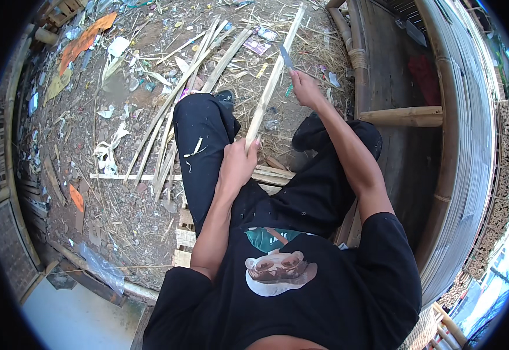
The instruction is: The person uses a knife to shave and shape a thin piece of bamboo while seated.
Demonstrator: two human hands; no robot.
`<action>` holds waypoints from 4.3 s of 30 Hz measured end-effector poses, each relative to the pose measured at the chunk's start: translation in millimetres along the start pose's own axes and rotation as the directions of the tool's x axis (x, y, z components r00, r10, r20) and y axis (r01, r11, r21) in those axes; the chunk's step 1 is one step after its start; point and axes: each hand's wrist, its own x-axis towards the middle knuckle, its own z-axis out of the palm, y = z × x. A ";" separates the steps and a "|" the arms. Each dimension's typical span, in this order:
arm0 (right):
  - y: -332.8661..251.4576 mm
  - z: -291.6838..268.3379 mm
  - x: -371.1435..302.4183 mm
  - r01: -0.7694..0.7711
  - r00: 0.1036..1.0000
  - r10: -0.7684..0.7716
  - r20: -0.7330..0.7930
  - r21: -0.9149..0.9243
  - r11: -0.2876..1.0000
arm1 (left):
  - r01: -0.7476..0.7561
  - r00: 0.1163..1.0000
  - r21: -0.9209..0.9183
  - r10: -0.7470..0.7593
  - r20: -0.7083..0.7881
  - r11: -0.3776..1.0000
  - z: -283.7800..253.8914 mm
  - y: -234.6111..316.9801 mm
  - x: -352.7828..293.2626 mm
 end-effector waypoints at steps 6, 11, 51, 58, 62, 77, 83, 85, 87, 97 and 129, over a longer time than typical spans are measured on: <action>-7.2 0.2 -26.8 -0.097 0.990 0.071 0.120 0.230 0.968 | -0.019 1.000 0.045 0.020 -0.015 0.999 2.4 -4.5 4.3; -12.3 -9.7 -42.5 -0.254 0.950 0.105 0.295 0.531 0.808 | -0.029 0.999 0.025 0.029 -0.021 0.999 2.7 -9.6 4.3; -12.8 -6.9 -36.7 -0.154 0.982 0.035 0.187 0.674 0.723 | 0.324 0.904 -0.451 -0.132 0.407 0.832 -4.5 -10.9 4.7; -10.5 -5.2 -18.2 0.269 0.959 -0.247 -0.140 0.171 0.948 | 0.313 0.909 -0.428 -0.138 0.393 0.848 -7.2 -7.3 3.5; -21.2 -15.6 -23.1 0.048 0.995 -0.062 0.077 0.175 0.983 | 0.309 0.914 -0.408 -0.150 0.377 0.859 -7.1 -8.2 2.4; -19.4 5.2 -85.8 -0.357 0.813 0.038 0.581 0.446 0.821 | 0.353 0.910 -0.514 -0.160 0.383 0.781 -5.2 -17.9 12.9; -30.2 -35.0 -63.5 -0.140 0.976 -0.026 0.215 0.718 0.682 | 0.366 0.890 -0.516 -0.129 0.438 0.774 -6.8 -11.6 6.0; -16.3 -33.8 -47.7 -0.087 0.994 0.025 0.102 0.671 0.737 | 0.362 0.891 -0.526 -0.119 0.438 0.770 -5.4 -11.0 7.0; -14.8 -24.1 -35.8 0.197 0.977 -0.170 -0.128 0.240 0.951 | 0.368 0.886 -0.518 -0.123 0.447 0.772 -5.2 -11.8 5.7; -22.8 -17.9 -21.2 0.181 0.981 -0.176 -0.082 0.052 0.982 | 0.347 0.896 -0.465 -0.142 0.421 0.814 -4.9 -7.3 7.5; -21.5 -37.2 -27.2 0.126 0.990 -0.126 0.070 0.013 0.992 | 0.296 0.923 -0.403 -0.150 0.354 0.866 -3.8 -10.2 8.7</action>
